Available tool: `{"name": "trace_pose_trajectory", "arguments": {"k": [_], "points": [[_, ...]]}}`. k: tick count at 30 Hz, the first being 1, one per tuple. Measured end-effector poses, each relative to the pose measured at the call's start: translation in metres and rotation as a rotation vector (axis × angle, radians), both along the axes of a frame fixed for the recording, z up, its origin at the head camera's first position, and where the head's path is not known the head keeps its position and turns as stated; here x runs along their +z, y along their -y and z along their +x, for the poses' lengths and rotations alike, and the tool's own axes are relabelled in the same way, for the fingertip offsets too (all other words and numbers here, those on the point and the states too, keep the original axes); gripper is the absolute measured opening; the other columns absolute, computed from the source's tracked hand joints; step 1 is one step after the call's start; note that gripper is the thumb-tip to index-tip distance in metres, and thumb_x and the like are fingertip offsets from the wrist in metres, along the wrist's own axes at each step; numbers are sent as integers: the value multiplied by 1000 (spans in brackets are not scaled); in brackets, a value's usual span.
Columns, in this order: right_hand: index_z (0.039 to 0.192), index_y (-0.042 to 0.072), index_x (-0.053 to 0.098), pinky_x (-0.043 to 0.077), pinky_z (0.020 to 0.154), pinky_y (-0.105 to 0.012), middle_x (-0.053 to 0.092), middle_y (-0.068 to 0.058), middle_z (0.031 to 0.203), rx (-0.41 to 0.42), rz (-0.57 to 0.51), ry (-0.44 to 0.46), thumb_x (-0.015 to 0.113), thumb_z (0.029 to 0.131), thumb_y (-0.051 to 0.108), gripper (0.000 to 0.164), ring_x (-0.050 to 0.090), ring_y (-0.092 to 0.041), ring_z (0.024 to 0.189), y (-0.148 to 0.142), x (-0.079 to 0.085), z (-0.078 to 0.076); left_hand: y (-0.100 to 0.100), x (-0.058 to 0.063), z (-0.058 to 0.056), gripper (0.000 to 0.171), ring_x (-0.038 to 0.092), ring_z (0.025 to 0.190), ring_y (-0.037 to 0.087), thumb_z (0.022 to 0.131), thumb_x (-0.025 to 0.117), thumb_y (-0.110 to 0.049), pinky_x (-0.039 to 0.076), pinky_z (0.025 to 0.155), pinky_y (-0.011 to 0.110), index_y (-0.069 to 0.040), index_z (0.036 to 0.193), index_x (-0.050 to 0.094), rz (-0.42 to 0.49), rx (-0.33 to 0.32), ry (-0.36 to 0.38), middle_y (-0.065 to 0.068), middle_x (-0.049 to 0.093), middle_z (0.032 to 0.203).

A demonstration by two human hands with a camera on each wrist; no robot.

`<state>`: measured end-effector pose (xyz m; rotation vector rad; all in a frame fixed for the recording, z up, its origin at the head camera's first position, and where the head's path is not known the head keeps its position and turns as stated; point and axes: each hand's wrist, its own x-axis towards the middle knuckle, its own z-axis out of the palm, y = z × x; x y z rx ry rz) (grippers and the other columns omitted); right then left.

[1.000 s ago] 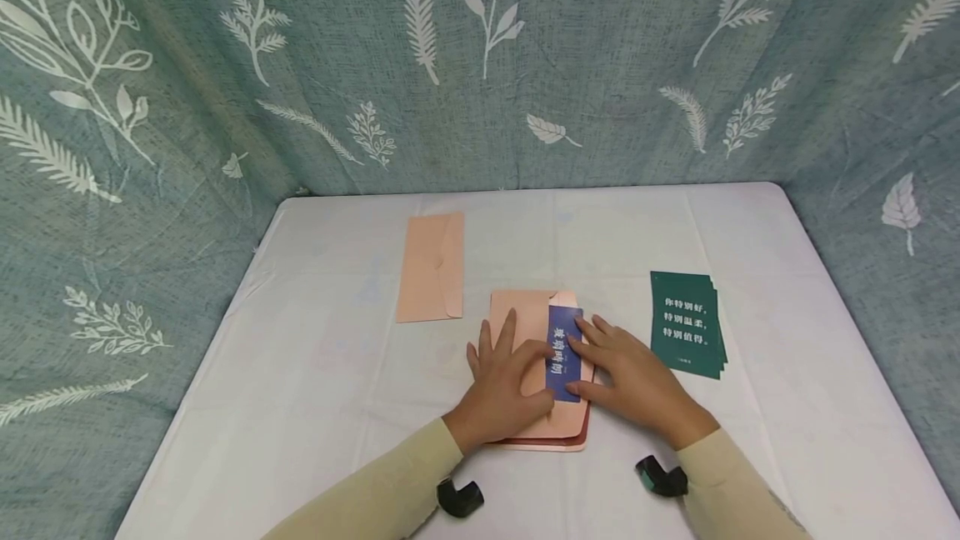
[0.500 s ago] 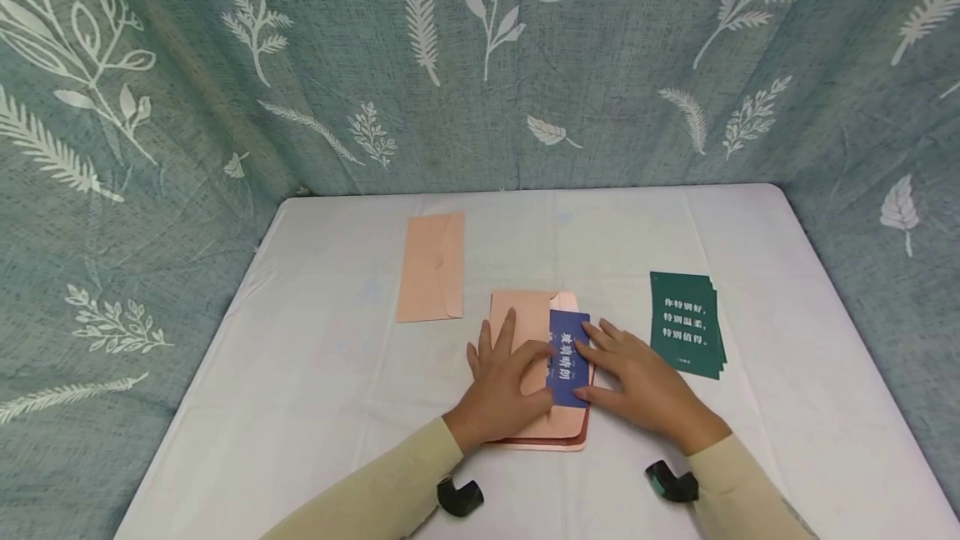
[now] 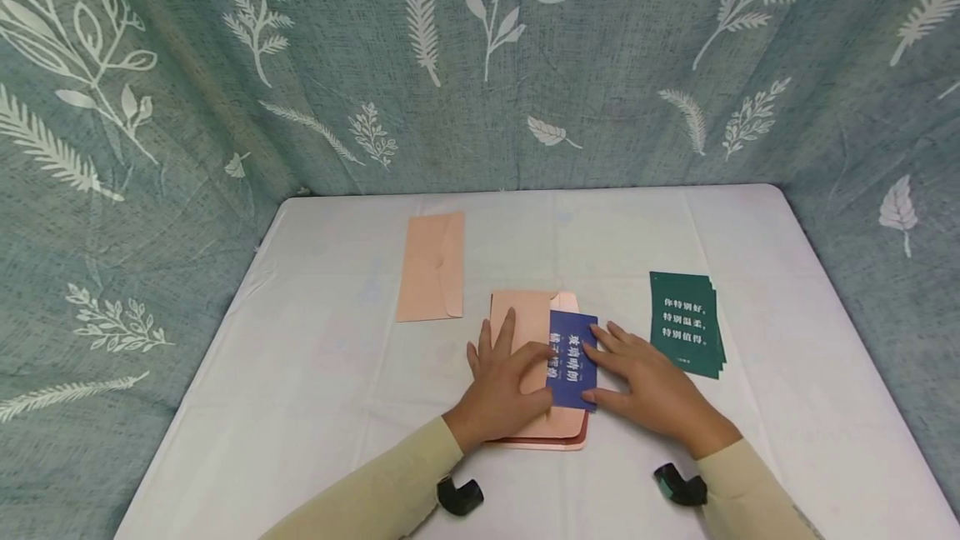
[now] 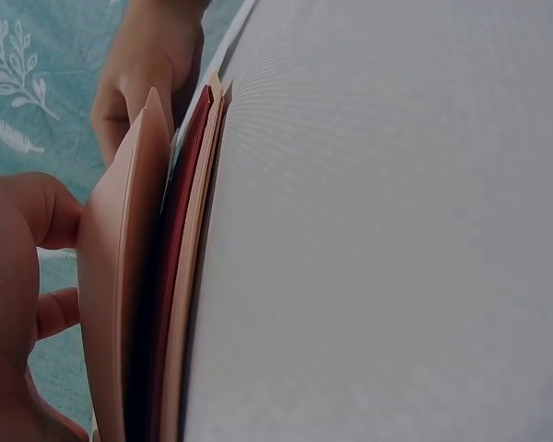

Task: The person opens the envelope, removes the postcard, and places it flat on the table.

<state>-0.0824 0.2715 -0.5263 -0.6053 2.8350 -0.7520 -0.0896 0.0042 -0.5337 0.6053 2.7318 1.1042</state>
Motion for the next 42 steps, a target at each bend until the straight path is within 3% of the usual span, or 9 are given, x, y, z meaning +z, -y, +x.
{"name": "trace_pose_trajectory", "arguments": {"k": [17, 24, 30, 33, 35, 37, 42], "points": [[157, 13, 61, 28, 119, -70, 40, -7, 171, 0, 2, 4, 73, 97, 67, 81, 27, -39, 161, -9, -2, 1, -1, 1, 0, 48, -9, 157, 60, 87, 70, -33, -4, 112, 86, -28, 135, 73, -22, 4, -1, 19, 5, 180], [155, 10, 62, 35, 116, -68, 41, -12, 171, -26, -41, 11, 75, 99, 59, 76, 35, -43, 156, -6, 5, 2, 0, 3, 1, 49, -8, 157, 62, 86, 72, -33, -3, 111, 87, -27, 135, 73, -23, 5, -3, 20, 5, 180], [153, 6, 63, 43, 111, -65, 49, -15, 165, -119, -214, -65, 81, 102, 35, 61, 47, -46, 147, -4, 16, 3, -1, 3, 1, 50, -8, 157, 61, 84, 71, -32, -2, 112, 87, -28, 134, 73, -25, 9, -1, 20, 6, 180], [155, 3, 60, 56, 102, -45, 56, -17, 158, -186, -334, -79, 80, 103, 21, 59, 59, -44, 137, -5, 19, 2, -2, 2, 1, 49, -8, 157, 61, 84, 71, -31, -2, 112, 87, -28, 133, 73, -19, 12, -2, 20, 6, 180], [158, 2, 55, 58, 94, -30, 58, -18, 156, -228, -417, -39, 77, 104, 17, 61, 64, -41, 131, -5, 21, 1, -2, 2, 1, 49, -8, 158, 60, 83, 70, -30, -3, 112, 86, -28, 132, 73, -13, 13, 1, 20, 6, 180], [162, 2, 49, 57, 89, -22, 58, -19, 156, -260, -499, 28, 75, 106, 17, 63, 66, -39, 128, -6, 22, 0, -2, 2, 1, 49, -9, 158, 60, 83, 70, -29, -4, 112, 86, -28, 132, 73, -9, 14, 4, 20, 6, 180], [167, 4, 39, 62, 87, -34, 53, -22, 159, -328, -682, 223, 66, 112, 25, 65, 67, -28, 128, -8, 25, -2, -2, 4, 2, 48, -10, 158, 59, 84, 70, -29, -5, 112, 86, -28, 132, 73, -8, 15, 8, 19, 5, 180]]}}
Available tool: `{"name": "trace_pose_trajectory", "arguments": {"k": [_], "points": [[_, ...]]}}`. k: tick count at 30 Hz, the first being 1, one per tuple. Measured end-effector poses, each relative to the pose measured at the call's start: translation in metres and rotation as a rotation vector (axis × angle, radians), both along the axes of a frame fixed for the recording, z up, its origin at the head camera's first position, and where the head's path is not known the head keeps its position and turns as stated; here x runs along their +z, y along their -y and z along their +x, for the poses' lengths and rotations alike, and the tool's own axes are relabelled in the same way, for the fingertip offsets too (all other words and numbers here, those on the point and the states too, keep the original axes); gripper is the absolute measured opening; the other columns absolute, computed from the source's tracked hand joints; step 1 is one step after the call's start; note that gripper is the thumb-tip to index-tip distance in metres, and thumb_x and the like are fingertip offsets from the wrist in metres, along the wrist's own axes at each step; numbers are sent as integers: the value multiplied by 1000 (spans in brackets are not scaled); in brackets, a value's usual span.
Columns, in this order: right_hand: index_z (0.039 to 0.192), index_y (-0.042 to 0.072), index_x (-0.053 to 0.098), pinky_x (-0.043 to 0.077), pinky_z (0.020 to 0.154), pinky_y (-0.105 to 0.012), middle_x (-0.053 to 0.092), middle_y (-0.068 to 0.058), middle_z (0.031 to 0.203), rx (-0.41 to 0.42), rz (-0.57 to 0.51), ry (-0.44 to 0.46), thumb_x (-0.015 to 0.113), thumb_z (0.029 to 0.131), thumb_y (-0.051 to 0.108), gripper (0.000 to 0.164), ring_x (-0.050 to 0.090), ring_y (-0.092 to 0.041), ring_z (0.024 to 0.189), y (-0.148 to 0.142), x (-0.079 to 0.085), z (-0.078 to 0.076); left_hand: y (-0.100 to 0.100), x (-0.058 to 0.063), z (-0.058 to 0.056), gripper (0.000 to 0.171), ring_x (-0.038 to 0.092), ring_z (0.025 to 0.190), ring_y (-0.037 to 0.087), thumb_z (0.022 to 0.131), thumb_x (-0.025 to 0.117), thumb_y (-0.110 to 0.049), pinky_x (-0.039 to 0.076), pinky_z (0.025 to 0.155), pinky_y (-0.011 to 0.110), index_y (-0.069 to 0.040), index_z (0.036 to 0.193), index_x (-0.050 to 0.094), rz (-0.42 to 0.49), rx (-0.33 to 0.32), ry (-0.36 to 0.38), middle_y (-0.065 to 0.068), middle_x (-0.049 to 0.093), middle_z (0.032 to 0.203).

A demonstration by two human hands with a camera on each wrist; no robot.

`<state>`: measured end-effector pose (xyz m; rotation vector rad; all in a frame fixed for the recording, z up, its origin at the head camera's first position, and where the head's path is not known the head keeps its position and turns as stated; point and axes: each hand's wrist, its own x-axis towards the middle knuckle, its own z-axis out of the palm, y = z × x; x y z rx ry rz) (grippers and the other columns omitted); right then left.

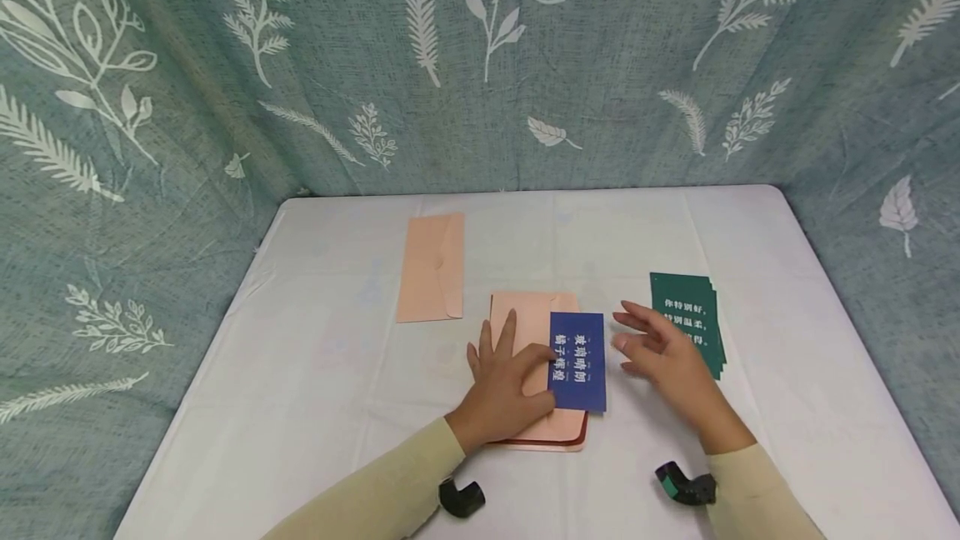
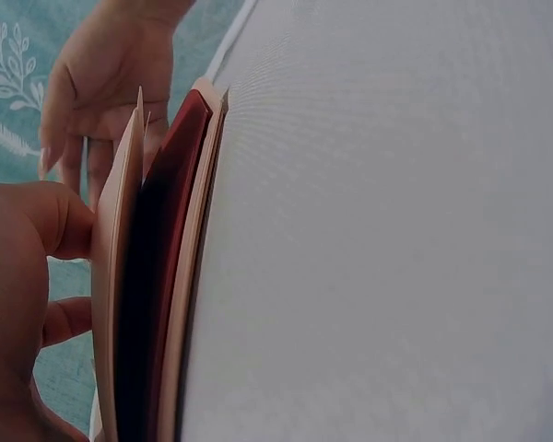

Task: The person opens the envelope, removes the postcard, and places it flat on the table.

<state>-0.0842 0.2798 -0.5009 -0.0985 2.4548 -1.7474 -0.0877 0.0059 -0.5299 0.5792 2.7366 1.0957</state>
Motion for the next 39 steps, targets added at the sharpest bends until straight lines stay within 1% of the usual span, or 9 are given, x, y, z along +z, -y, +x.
{"name": "trace_pose_trajectory", "arguments": {"k": [2, 7, 11, 15, 22, 26, 29, 31, 39], "points": [[168, 3, 36, 62, 88, -38, 52, -25, 159, -14, -64, 67, 63, 113, 29, 66, 68, -27, 127, 0, 1, -1, 0, 0, 0, 48, -9, 158, 59, 84, 71, -29, -4, 112, 86, -28, 132, 73, -5, 1, -1, 20, 5, 180], [168, -3, 28, 62, 89, -43, 48, -33, 159, -26, -206, 202, 59, 115, 33, 71, 67, -34, 128, 1, -4, -4, 0, -1, 0, 47, -9, 158, 60, 84, 71, -29, -3, 112, 86, -28, 132, 73, -13, 0, -4, 20, 6, 180], [167, -6, 27, 61, 90, -45, 47, -35, 158, -38, -280, 265, 58, 116, 33, 71, 69, -25, 123, -1, -11, -6, 0, -1, 0, 48, -9, 158, 59, 84, 72, -30, -4, 112, 86, -28, 132, 73, -12, -1, -2, 20, 6, 180], [166, -7, 28, 61, 90, -46, 48, -34, 157, -48, -310, 276, 58, 116, 33, 71, 70, -20, 119, -2, -14, -7, 0, -1, 0, 48, -8, 158, 60, 84, 72, -30, -3, 112, 86, -28, 132, 73, -11, -1, -2, 20, 6, 180], [165, -9, 29, 62, 89, -46, 56, -31, 148, -33, -327, 292, 58, 116, 27, 67, 71, -22, 116, 4, -11, -6, 0, -2, -1, 48, -8, 158, 60, 84, 72, -31, -3, 112, 86, -28, 133, 73, -18, 0, -3, 20, 6, 180], [164, -10, 30, 63, 86, -43, 63, -25, 134, -16, -325, 320, 61, 113, 17, 65, 71, -23, 109, 13, -10, -7, 0, -2, -1, 49, -8, 158, 60, 84, 72, -31, -4, 112, 86, -29, 133, 72, -11, 0, 1, 20, 6, 180], [163, -10, 32, 64, 81, -41, 68, -17, 121, -21, -309, 328, 64, 110, 10, 65, 72, -22, 100, 19, -11, -7, 0, -2, -1, 49, -9, 158, 59, 84, 72, -32, -4, 112, 86, -29, 133, 72, -10, 0, 7, 20, 5, 180], [162, -10, 34, 64, 79, -40, 70, -16, 116, -31, -294, 324, 65, 109, 5, 63, 74, -20, 96, 20, -13, -8, 0, -2, -1, 49, -10, 158, 59, 84, 71, -31, -4, 112, 86, -29, 133, 72, -10, -1, 10, 19, 5, 180], [156, -12, 40, 64, 75, -40, 66, -19, 112, -50, -265, 298, 63, 107, -2, 56, 73, -20, 89, 22, -16, -8, 0, -1, 0, 48, -10, 157, 60, 84, 71, -31, -4, 112, 86, -29, 132, 71, -9, -6, 6, 20, 6, 180]]}}
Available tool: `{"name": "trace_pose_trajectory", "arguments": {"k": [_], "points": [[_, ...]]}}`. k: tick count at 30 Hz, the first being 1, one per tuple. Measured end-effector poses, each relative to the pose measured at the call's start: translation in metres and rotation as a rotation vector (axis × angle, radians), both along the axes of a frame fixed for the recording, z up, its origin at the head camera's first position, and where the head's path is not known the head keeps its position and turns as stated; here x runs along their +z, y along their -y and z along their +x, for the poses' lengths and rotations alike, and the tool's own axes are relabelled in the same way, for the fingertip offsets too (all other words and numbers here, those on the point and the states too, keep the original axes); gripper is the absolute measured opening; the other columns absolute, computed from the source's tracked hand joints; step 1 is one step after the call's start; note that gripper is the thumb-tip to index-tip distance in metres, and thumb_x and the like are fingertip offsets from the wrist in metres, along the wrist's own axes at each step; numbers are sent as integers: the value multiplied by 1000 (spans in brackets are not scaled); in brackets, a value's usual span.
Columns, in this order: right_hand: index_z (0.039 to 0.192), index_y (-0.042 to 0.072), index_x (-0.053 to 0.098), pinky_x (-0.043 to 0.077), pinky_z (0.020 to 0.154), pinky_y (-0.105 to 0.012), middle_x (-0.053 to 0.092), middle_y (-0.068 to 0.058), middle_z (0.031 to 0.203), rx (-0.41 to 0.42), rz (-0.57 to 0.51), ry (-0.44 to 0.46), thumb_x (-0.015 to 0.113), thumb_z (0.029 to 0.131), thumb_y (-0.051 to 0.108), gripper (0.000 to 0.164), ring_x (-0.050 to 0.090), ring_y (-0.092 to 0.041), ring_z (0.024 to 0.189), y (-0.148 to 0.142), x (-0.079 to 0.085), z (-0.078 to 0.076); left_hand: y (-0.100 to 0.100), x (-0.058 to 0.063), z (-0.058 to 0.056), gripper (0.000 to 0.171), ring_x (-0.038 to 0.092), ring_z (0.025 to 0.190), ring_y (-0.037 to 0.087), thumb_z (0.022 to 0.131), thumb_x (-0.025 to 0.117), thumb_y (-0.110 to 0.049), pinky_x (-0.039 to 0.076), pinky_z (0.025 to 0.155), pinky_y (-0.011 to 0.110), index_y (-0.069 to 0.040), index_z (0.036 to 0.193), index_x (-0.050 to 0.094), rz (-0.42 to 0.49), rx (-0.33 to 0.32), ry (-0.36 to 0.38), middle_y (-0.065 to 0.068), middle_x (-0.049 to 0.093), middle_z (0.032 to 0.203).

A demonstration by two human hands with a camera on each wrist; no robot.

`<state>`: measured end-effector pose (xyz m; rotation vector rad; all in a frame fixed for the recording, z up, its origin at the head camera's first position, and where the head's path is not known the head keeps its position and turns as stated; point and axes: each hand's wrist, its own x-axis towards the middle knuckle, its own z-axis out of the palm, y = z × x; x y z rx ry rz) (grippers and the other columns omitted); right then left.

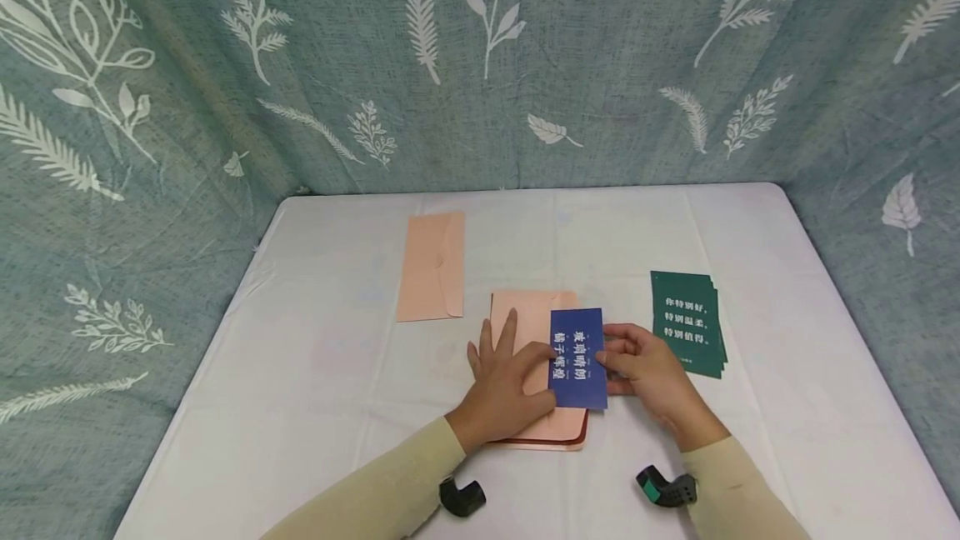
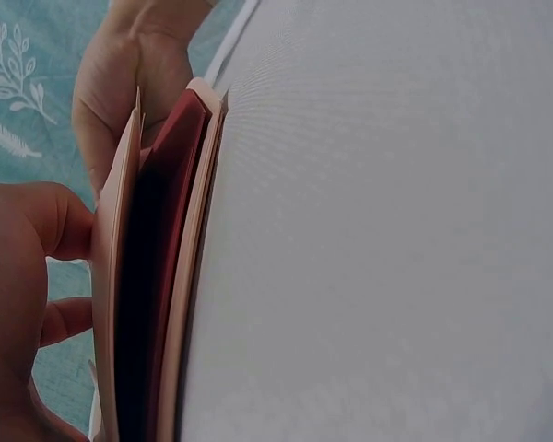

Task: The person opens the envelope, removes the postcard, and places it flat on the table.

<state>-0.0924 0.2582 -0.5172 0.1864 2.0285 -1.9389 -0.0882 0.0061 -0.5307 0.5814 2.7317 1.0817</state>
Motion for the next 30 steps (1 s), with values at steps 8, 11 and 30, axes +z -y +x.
{"name": "trace_pose_trajectory", "arguments": {"k": [8, 11, 30], "points": [[156, -11, 42, 65, 73, -40, 62, -18, 110, -16, 29, -8, 62, 107, -3, 54, 70, -20, 87, -1, 0, 2, 0, 0, 0, 49, -9, 158, 60, 83, 70, -30, -3, 112, 86, -29, 132, 71, 1, 2, -5, 21, 6, 180], [156, -10, 42, 64, 73, -40, 61, -17, 111, -23, 39, -7, 62, 107, -2, 54, 69, -20, 87, -3, 0, 2, 0, 0, 0, 48, -8, 158, 60, 84, 70, -30, -3, 112, 87, -29, 131, 71, 4, 2, -5, 21, 6, 180], [158, -10, 40, 64, 71, -37, 64, -10, 110, -53, 76, -59, 64, 106, -2, 57, 70, -17, 86, -31, 5, 5, 1, -1, 1, 43, -13, 158, 56, 85, 69, -29, -7, 114, 83, -29, 127, 69, 36, 1, 16, 18, 4, 180]]}}
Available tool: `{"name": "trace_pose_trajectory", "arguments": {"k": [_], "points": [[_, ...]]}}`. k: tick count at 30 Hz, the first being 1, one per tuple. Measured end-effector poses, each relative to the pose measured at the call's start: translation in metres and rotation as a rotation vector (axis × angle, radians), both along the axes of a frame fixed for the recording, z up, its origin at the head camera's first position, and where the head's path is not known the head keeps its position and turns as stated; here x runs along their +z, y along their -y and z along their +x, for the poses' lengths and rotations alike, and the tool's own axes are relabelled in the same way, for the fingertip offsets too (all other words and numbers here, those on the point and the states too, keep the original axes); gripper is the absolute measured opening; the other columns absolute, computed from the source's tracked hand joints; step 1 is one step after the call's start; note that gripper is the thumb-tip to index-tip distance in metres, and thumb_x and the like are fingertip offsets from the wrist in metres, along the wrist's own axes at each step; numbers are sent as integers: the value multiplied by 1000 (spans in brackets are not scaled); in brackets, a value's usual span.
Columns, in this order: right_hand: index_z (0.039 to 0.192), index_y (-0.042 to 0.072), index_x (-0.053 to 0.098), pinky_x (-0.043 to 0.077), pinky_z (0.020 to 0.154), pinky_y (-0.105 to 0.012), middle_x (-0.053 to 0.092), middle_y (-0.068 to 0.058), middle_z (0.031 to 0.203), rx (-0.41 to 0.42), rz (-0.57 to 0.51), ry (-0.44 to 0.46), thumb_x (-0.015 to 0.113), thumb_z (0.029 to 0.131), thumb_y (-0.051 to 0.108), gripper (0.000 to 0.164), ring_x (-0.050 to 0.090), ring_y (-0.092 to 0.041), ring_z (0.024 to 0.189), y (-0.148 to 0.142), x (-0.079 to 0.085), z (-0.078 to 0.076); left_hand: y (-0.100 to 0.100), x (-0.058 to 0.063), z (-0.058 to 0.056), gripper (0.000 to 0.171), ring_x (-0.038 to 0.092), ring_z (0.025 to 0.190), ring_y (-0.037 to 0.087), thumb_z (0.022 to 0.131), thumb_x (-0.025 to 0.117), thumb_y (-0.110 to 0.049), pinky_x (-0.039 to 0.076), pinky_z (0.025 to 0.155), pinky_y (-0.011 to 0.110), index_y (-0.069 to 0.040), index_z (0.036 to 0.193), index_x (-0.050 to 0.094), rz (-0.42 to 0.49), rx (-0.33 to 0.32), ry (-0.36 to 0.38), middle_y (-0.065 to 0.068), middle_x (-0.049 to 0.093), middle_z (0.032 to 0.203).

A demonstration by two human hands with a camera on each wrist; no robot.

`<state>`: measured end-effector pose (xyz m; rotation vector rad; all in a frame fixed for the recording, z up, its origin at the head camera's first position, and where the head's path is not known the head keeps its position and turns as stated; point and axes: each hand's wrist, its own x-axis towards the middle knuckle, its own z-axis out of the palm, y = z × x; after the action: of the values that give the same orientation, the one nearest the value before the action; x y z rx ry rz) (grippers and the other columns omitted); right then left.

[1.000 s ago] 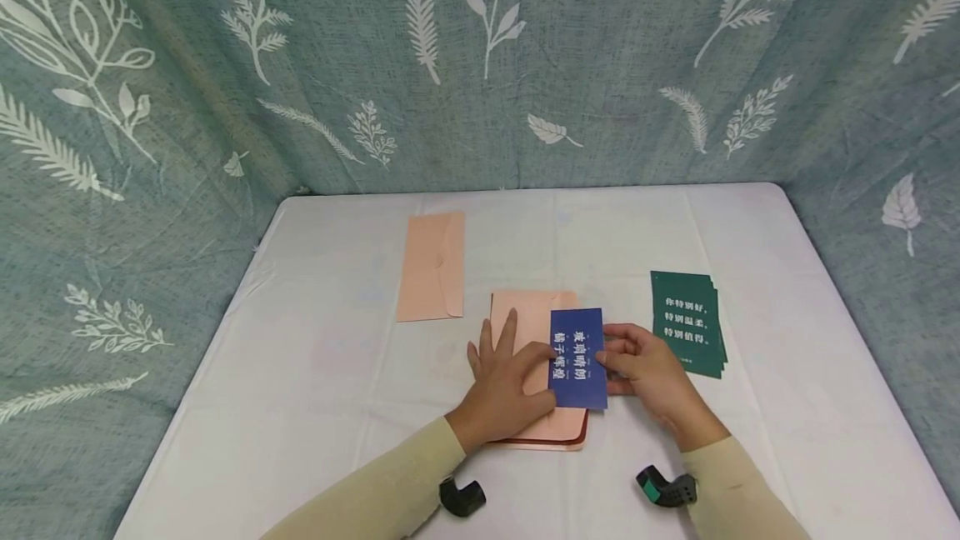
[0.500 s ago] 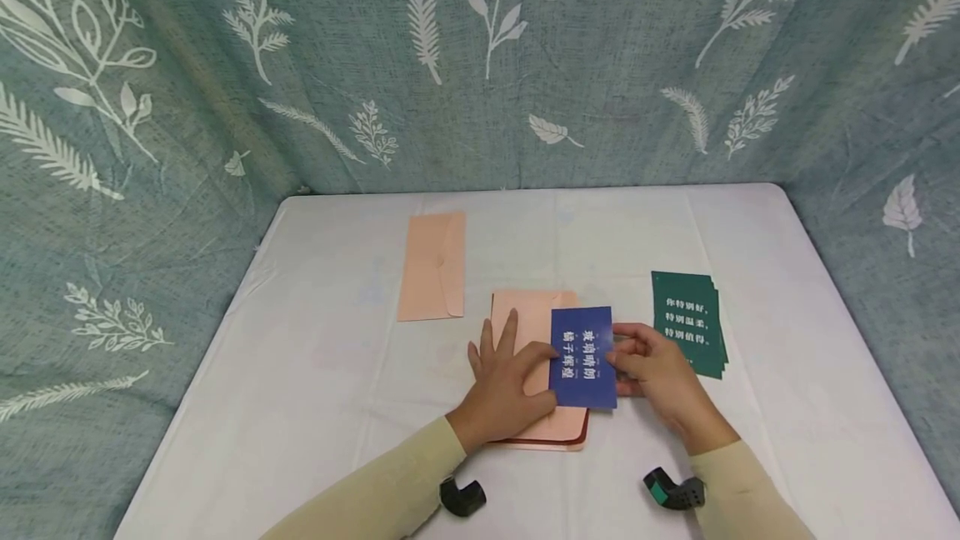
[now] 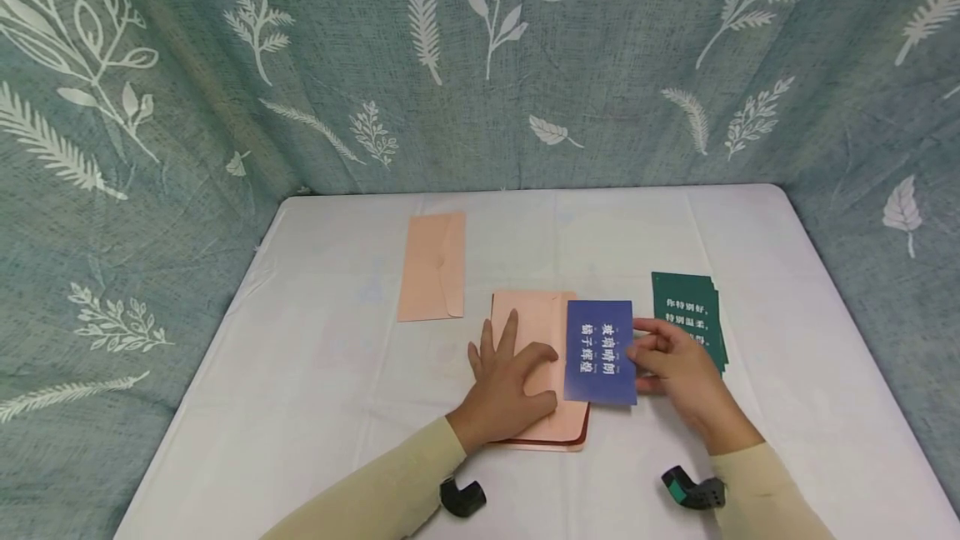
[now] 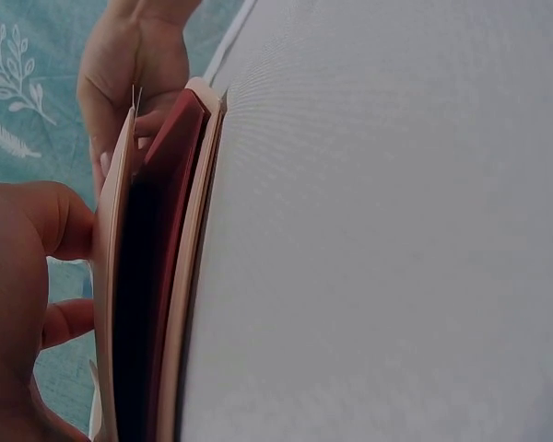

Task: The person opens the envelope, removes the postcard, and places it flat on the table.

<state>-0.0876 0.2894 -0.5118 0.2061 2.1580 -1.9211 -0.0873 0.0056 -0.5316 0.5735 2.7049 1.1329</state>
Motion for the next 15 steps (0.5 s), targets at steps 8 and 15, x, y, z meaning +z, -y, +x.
{"name": "trace_pose_trajectory", "arguments": {"k": [8, 15], "points": [[159, -11, 38, 63, 71, -36, 63, -8, 112, -8, 21, -12, 64, 107, -2, 59, 68, -15, 88, -12, -1, 2, 0, 0, -1, 44, -13, 159, 56, 85, 68, -29, -6, 114, 83, -29, 128, 69, -6, -3, -4, 18, 4, 180], [153, -7, 47, 61, 68, -31, 66, 2, 106, -60, -20, -29, 69, 105, -1, 53, 67, -12, 88, -27, -1, 4, 1, 0, -1, 44, -10, 158, 59, 85, 69, -29, -4, 113, 85, -27, 129, 70, 5, -13, -22, 21, 7, 179]]}}
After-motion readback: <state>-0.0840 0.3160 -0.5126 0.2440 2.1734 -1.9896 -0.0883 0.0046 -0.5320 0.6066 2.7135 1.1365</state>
